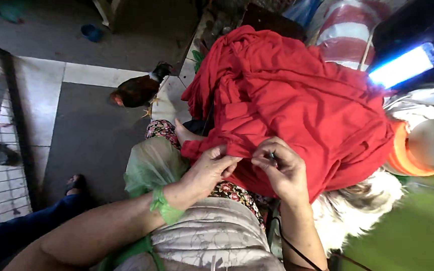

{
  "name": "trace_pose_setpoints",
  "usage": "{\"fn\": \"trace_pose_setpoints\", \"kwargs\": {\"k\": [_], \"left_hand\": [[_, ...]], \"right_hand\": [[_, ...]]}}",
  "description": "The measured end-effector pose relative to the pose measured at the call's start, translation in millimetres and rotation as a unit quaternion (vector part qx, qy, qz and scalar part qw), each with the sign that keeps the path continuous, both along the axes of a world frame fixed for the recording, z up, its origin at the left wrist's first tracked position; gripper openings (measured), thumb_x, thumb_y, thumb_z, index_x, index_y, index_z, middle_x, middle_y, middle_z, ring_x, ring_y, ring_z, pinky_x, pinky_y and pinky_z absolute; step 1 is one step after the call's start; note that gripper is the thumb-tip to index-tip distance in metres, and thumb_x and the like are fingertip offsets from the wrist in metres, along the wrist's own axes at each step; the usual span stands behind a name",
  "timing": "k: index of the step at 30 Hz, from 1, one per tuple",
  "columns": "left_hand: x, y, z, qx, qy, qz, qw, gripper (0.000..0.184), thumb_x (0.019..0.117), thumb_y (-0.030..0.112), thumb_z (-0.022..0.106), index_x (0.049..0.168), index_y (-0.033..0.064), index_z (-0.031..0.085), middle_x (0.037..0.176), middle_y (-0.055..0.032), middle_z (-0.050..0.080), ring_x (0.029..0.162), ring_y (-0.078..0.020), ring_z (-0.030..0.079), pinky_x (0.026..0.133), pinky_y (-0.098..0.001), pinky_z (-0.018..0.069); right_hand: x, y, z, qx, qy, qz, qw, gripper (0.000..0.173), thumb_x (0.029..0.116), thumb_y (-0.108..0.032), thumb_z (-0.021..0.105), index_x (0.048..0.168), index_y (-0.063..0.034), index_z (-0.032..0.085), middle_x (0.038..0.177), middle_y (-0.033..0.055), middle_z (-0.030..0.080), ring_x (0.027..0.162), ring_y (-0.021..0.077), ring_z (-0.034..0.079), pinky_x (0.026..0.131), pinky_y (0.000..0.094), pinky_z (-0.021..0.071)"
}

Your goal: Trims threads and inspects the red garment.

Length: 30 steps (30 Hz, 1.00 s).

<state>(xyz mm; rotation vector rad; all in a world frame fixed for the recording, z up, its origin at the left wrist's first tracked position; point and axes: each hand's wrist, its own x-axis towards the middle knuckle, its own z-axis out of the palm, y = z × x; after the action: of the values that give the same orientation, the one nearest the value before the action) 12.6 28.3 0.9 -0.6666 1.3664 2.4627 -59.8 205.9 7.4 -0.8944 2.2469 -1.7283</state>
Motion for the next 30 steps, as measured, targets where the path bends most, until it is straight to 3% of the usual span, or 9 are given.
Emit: {"fn": "trace_pose_setpoints", "kwargs": {"k": [3, 8, 12, 15, 17, 19, 22, 26, 30], "left_hand": [[-5, -17, -15, -0.080, 0.008, -0.014, 0.997, 0.021, 0.1050, 0.009, 0.049, 0.089, 0.0104, 0.061, 0.064, 0.0089, 0.050, 0.056, 0.0007, 0.047, 0.057, -0.0145, 0.0413], [6, -18, 11, 0.091, -0.119, -0.209, 0.966, 0.038, 0.1111, 0.029, 0.040, 0.084, 0.0153, 0.062, 0.062, 0.0098, 0.055, 0.047, 0.0041, 0.044, 0.044, -0.0101, 0.0365], [11, -11, 27, 0.140, -0.073, -0.289, 0.944, 0.038, 0.1097, 0.025, 0.038, 0.081, 0.0189, 0.062, 0.064, 0.0114, 0.054, 0.049, 0.0052, 0.043, 0.046, -0.0094, 0.0357], [11, 1, 20, 0.115, -0.019, -0.168, 0.979, 0.023, 0.1059, 0.019, 0.047, 0.101, 0.0122, 0.069, 0.073, 0.0114, 0.057, 0.062, 0.0037, 0.050, 0.061, -0.0118, 0.0436], [4, 5, 8, 0.089, 0.003, -0.037, 0.995, 0.020, 0.1039, 0.013, 0.049, 0.094, 0.0125, 0.065, 0.078, 0.0085, 0.063, 0.072, 0.0008, 0.058, 0.073, -0.0165, 0.0502], [-2, 5, -1, 0.075, 0.019, 0.057, 0.995, 0.022, 0.1057, 0.011, 0.046, 0.096, 0.0108, 0.065, 0.085, 0.0033, 0.066, 0.081, -0.0051, 0.064, 0.083, -0.0232, 0.0542], [-6, 5, -7, 0.065, 0.011, 0.116, 0.991, 0.027, 0.1074, 0.008, 0.041, 0.101, 0.0065, 0.067, 0.088, 0.0003, 0.067, 0.082, -0.0081, 0.065, 0.085, -0.0263, 0.0552], [-9, 5, -8, 0.069, 0.004, 0.116, 0.991, 0.018, 0.1018, 0.002, 0.052, 0.095, 0.0080, 0.068, 0.087, 0.0007, 0.070, 0.082, -0.0075, 0.066, 0.083, -0.0252, 0.0555], [-11, 6, -7, 0.054, -0.010, 0.126, 0.991, 0.016, 0.1028, 0.001, 0.052, 0.099, 0.0069, 0.066, 0.089, 0.0002, 0.069, 0.081, -0.0077, 0.067, 0.082, -0.0256, 0.0564]], "right_hand": [[-4, 10, -7, 0.004, 0.007, -0.050, 0.999, 0.006, 0.0898, 0.000, 0.063, 0.092, -0.0031, 0.066, 0.098, -0.0021, 0.065, 0.086, -0.0021, 0.062, 0.075, 0.0149, 0.0539], [0, 4, -15, 0.021, 0.036, -0.060, 0.997, 0.004, 0.0888, 0.001, 0.063, 0.090, 0.0000, 0.067, 0.096, 0.0028, 0.064, 0.086, 0.0001, 0.062, 0.074, 0.0140, 0.0533], [4, 3, -14, 0.010, 0.059, -0.076, 0.995, 0.005, 0.0883, 0.000, 0.064, 0.090, -0.0005, 0.068, 0.096, 0.0031, 0.065, 0.088, 0.0012, 0.063, 0.073, 0.0139, 0.0537], [9, 6, -11, 0.002, 0.084, -0.075, 0.994, 0.003, 0.0911, -0.003, 0.066, 0.092, -0.0017, 0.068, 0.096, 0.0026, 0.065, 0.090, 0.0019, 0.063, 0.076, 0.0154, 0.0552], [14, 8, -13, 0.005, 0.101, -0.067, 0.993, 0.003, 0.0925, -0.005, 0.066, 0.093, -0.0022, 0.067, 0.096, 0.0037, 0.064, 0.090, 0.0024, 0.063, 0.078, 0.0156, 0.0552], [20, 9, -18, 0.010, 0.107, -0.062, 0.992, 0.005, 0.0926, -0.006, 0.065, 0.094, -0.0013, 0.068, 0.095, 0.0051, 0.065, 0.090, 0.0029, 0.063, 0.079, 0.0153, 0.0547], [25, 5, -32, 0.009, 0.077, -0.055, 0.995, 0.005, 0.0903, -0.002, 0.065, 0.092, 0.0014, 0.068, 0.093, 0.0067, 0.066, 0.089, 0.0038, 0.064, 0.080, 0.0157, 0.0543], [30, -6, -47, -0.005, 0.018, -0.053, 0.998, 0.006, 0.0867, 0.001, 0.066, 0.092, 0.0034, 0.069, 0.093, 0.0073, 0.067, 0.089, 0.0042, 0.064, 0.081, 0.0171, 0.0544], [35, -7, -49, -0.017, -0.053, -0.043, 0.998, 0.030, 0.0921, -0.013, 0.069, 0.114, 0.0044, 0.060, 0.100, 0.0040, 0.068, 0.092, 0.0002, 0.064, 0.084, 0.0186, 0.0550]]}}
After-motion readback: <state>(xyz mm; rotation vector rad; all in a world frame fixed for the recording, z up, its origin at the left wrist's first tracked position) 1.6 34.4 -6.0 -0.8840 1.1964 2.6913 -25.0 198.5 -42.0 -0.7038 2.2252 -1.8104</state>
